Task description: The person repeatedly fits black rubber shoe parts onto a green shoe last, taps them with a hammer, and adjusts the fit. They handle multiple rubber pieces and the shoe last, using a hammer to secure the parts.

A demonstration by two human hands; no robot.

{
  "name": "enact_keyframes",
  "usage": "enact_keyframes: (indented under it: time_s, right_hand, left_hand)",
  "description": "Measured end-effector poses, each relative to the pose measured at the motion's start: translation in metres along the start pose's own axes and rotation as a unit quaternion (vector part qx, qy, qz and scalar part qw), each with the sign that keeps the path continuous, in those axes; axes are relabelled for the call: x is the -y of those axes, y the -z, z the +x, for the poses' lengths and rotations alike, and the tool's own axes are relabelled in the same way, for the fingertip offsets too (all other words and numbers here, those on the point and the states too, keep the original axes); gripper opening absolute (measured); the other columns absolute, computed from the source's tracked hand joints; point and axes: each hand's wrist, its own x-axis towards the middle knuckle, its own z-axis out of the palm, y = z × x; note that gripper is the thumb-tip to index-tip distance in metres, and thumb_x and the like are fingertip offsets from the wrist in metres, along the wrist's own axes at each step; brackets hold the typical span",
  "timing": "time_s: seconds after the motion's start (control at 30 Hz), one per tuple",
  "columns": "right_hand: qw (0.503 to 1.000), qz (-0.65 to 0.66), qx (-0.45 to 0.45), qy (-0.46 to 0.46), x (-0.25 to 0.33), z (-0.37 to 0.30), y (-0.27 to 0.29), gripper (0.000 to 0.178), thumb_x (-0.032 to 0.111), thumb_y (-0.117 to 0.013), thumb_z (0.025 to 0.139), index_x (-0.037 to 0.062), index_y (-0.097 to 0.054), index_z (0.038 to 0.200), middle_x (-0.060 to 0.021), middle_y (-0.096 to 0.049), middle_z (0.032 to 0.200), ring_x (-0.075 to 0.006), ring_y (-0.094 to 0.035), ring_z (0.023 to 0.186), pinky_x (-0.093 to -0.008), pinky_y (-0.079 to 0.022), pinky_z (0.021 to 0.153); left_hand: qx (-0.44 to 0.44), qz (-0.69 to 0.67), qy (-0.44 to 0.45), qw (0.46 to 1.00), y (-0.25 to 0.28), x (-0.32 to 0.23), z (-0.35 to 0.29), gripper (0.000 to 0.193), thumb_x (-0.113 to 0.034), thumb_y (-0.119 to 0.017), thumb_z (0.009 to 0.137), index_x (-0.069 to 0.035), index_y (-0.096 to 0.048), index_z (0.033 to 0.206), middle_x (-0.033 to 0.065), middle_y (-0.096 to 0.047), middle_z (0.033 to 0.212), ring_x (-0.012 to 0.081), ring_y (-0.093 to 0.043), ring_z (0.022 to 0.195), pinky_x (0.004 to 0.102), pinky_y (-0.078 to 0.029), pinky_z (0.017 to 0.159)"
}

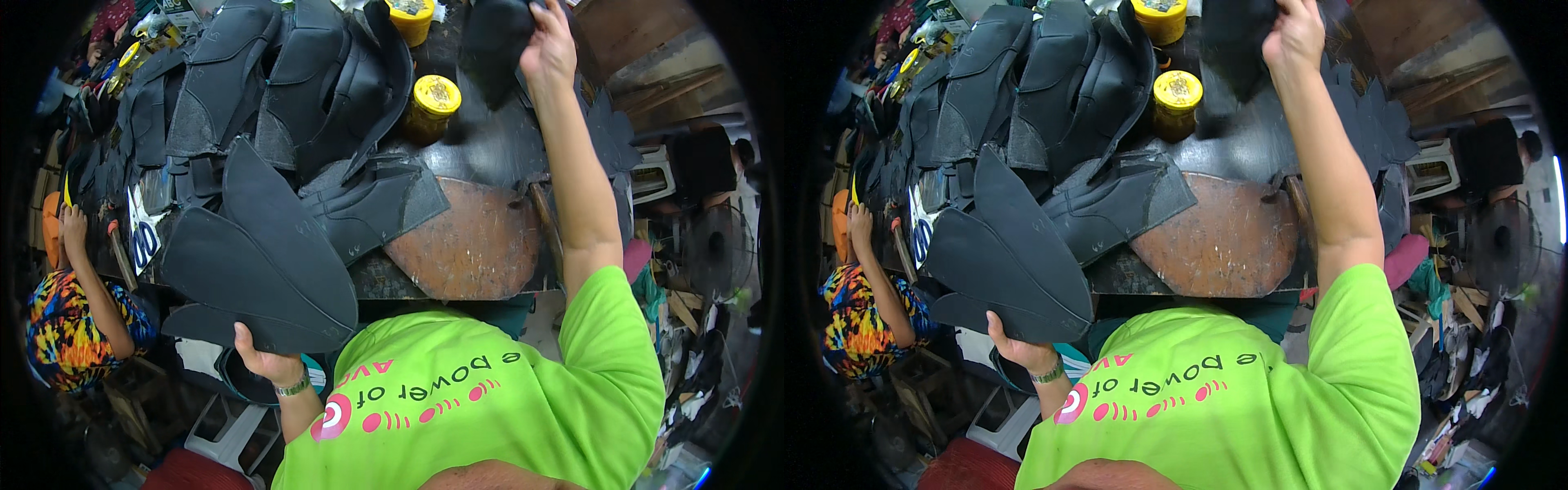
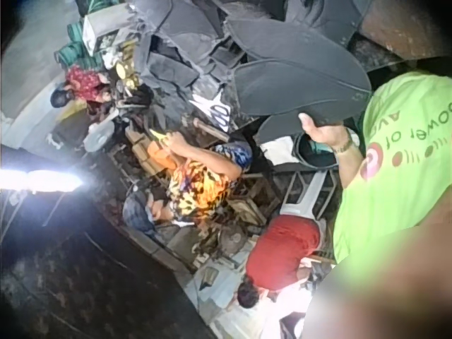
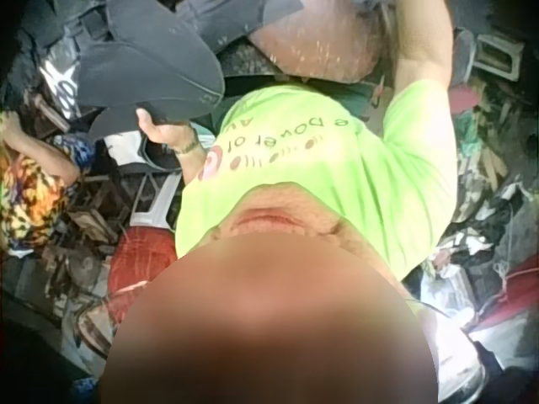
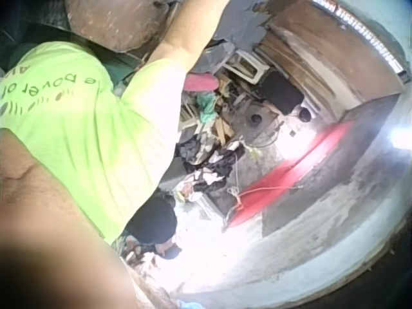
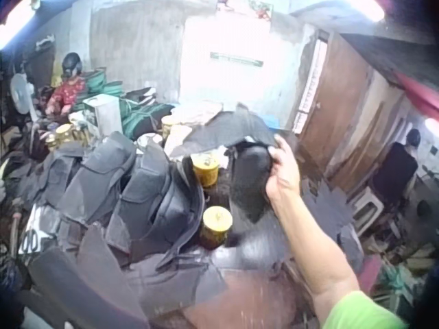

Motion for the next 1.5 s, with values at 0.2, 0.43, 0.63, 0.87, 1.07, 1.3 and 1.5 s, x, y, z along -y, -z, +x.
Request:
enact_keyframes:
  time_s: [0.2,0.43,0.63,0.87,1.07,1.3,1.5]
  right_hand:
    - [0.954,-0.139,-0.178,-0.198,-0.021,-0.089,0.065,0.044,0.008,-0.068,0.085,0.0067,-0.06,0.128,-0.0047,-0.062,0.102,-0.0174,-0.057,0.085,-0.0317,-0.048,0.079]
    - [0.805,-0.58,-0.064,-0.108,0.004,-0.104,0.064,0.07,0.028,-0.076,0.084,0.0075,-0.049,0.146,-0.0159,-0.067,0.115,-0.0244,-0.065,0.096,-0.037,-0.051,0.085]
    - [0.785,-0.594,0.112,-0.134,0.071,-0.171,0.052,0.06,0.03,-0.074,0.086,0.0071,-0.054,0.138,-0.0136,-0.069,0.093,-0.0232,-0.067,0.082,-0.0355,-0.052,0.078]
    - [0.635,-0.749,0.136,-0.131,0.112,-0.27,0.08,0.052,0.009,-0.058,0.086,0.0119,-0.051,0.137,-0.0237,-0.061,0.117,-0.0455,-0.06,0.109,-0.0523,-0.049,0.092]
    - [0.611,-0.79,0.058,-0.01,0.115,-0.276,0.095,0.049,0.004,-0.061,0.087,0.0121,-0.055,0.135,-0.019,-0.062,0.118,-0.0406,-0.059,0.111,-0.047,-0.048,0.094]
    - [0.834,-0.507,0.217,0.021,0.118,-0.279,0.052,0.062,0.016,-0.079,0.081,0.0069,-0.057,0.139,-0.008,-0.063,0.119,-0.0206,-0.057,0.117,-0.0341,-0.041,0.105]
    - [0.818,-0.547,0.162,-0.073,0.114,-0.271,0.04,0.069,0.018,-0.087,0.068,0.0069,-0.058,0.13,-0.0055,-0.057,0.108,-0.0207,-0.057,0.104,-0.0335,-0.044,0.095]
  left_hand:
    - [0.008,-0.024,0.03,0.999,-0.017,0.007,0.007,0.049,-0.036,-0.048,0.101,0.003,-0.056,0.131,0.0158,-0.063,0.129,0.0269,-0.062,0.115,0.0395,-0.047,0.101]
    - [0.042,0.127,0.074,0.988,-0.051,0.043,-0.001,0.042,-0.028,-0.052,0.102,0.002,-0.057,0.131,0.012,-0.066,0.123,0.0239,-0.067,0.106,0.0386,-0.053,0.093]
    - [0.147,0.217,0.075,0.962,-0.075,0.103,0.0,0.033,-0.013,-0.058,0.101,0.0,-0.056,0.131,0.01,-0.065,0.124,0.0199,-0.065,0.107,0.0325,-0.054,0.092]
    - [0.122,0.084,0.201,0.968,-0.102,0.138,-0.006,0.036,-0.015,-0.06,0.101,-0.003,-0.052,0.134,0.0087,-0.062,0.126,0.0191,-0.063,0.111,0.0339,-0.054,0.096]
    - [0.136,0.1,0.233,0.958,-0.106,0.146,-0.005,0.037,-0.01,-0.063,0.099,-0.003,-0.052,0.133,0.0091,-0.06,0.127,0.0187,-0.061,0.113,0.0324,-0.052,0.099]
    - [0.258,0.184,0.267,0.91,-0.116,0.149,0.004,0.036,-0.012,-0.064,0.098,0.002,-0.055,0.13,0.0101,-0.062,0.125,0.0169,-0.062,0.11,0.0303,-0.051,0.095]
    - [0.219,0.202,0.273,0.915,-0.136,0.157,0.01,0.036,-0.022,-0.063,0.1,0.004,-0.058,0.125,0.013,-0.065,0.119,0.0178,-0.065,0.103,0.0298,-0.055,0.089]
